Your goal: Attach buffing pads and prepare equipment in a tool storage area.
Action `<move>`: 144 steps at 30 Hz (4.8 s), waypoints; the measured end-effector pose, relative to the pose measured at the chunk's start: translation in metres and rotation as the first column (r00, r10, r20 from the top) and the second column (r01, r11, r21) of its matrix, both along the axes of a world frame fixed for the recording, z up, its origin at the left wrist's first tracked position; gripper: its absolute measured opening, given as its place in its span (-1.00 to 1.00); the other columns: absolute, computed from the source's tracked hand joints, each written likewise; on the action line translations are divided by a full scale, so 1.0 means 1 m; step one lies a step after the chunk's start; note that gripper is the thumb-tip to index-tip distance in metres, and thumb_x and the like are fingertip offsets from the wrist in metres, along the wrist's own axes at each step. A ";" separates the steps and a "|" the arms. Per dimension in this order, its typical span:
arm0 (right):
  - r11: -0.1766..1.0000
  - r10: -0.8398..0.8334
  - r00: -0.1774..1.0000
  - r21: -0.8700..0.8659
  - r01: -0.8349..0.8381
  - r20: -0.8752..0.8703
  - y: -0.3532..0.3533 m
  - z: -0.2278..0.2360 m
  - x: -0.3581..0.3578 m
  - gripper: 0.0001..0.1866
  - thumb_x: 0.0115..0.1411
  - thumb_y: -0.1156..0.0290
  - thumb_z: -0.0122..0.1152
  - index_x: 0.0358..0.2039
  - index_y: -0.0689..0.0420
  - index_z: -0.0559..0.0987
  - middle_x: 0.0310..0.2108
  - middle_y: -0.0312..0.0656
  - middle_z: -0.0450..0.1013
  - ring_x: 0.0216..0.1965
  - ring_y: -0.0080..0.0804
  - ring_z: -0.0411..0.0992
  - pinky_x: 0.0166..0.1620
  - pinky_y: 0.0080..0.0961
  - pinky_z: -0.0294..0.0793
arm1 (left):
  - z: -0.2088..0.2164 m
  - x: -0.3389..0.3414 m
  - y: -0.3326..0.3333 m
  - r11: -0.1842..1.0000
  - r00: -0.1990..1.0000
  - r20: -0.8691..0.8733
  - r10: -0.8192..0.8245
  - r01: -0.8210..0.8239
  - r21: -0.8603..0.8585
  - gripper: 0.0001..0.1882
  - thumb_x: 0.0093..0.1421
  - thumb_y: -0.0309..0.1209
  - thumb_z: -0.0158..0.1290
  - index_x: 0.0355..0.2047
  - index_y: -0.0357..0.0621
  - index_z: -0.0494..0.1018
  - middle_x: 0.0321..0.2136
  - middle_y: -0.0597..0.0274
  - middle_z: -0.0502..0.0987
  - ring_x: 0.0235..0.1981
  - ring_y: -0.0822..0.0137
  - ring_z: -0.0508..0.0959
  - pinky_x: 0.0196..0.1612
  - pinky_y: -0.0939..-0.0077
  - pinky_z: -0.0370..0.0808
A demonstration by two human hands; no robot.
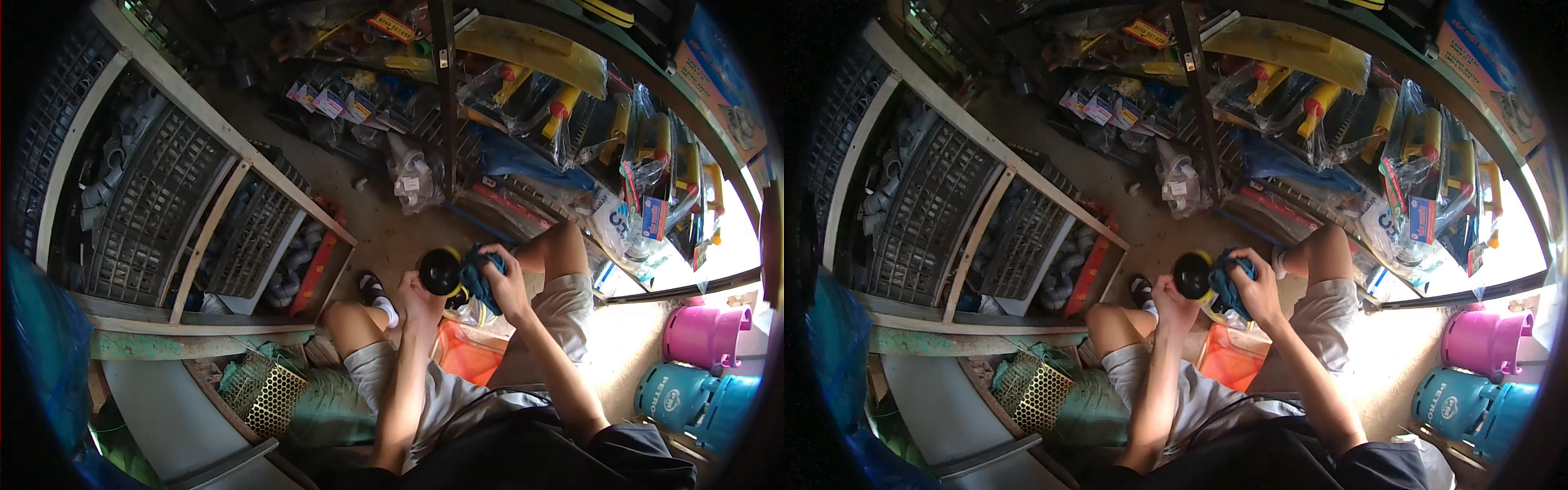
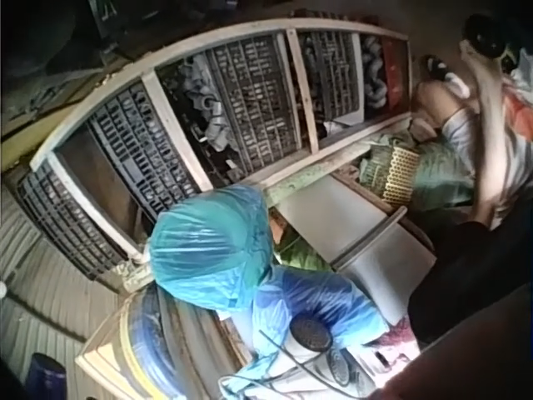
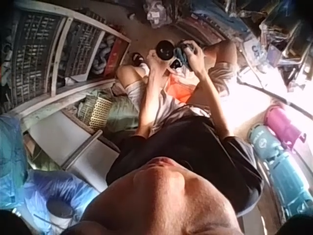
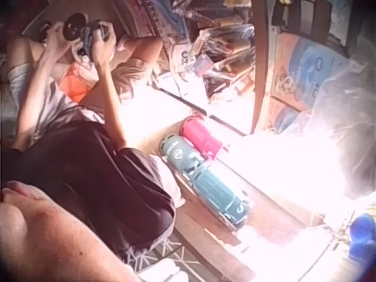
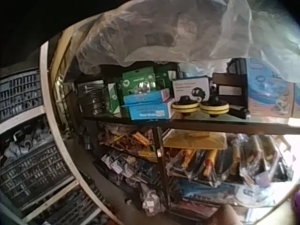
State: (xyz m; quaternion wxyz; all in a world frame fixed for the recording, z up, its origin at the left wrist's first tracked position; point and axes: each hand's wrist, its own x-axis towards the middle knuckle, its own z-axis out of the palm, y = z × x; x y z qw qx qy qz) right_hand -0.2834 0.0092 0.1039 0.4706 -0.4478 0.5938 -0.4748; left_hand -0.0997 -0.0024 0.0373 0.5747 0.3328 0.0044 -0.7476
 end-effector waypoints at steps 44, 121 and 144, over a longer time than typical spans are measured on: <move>0.851 -0.508 0.859 -0.115 0.513 0.069 -0.009 -0.023 0.012 -0.74 0.35 0.35 0.35 -0.02 0.18 0.59 -0.12 -0.17 0.48 -0.13 -0.39 0.46 0.04 -0.41 0.48 | 0.019 0.005 0.013 0.806 0.828 0.410 -0.382 0.516 -0.291 -0.52 0.40 -0.28 0.22 0.19 -0.11 0.29 0.04 0.15 0.53 0.07 0.29 0.59 0.21 0.29 0.53; 0.970 -0.071 0.888 -0.240 -0.045 -0.454 0.017 0.052 0.041 -0.70 0.20 0.40 0.43 -0.08 0.05 0.57 -0.15 0.04 0.42 -0.17 0.16 0.52 -0.14 -0.03 0.56 | 0.008 0.000 0.017 0.962 0.984 0.146 -0.098 0.132 -0.239 -0.56 0.55 -0.22 0.02 0.29 -0.22 0.46 0.15 0.16 0.59 0.20 0.31 0.58 0.27 0.39 0.51; 0.983 -0.087 0.888 -0.181 0.004 -0.452 0.013 0.043 0.046 -0.72 0.15 0.38 0.32 -0.12 0.15 0.59 -0.20 0.09 0.47 -0.20 0.20 0.52 -0.05 -0.06 0.52 | 0.025 -0.001 0.007 0.881 0.496 0.821 0.284 0.202 -0.427 -0.77 0.36 -0.48 0.10 -0.04 -0.31 0.62 -0.23 0.19 0.68 -0.17 0.42 0.64 -0.03 0.47 0.56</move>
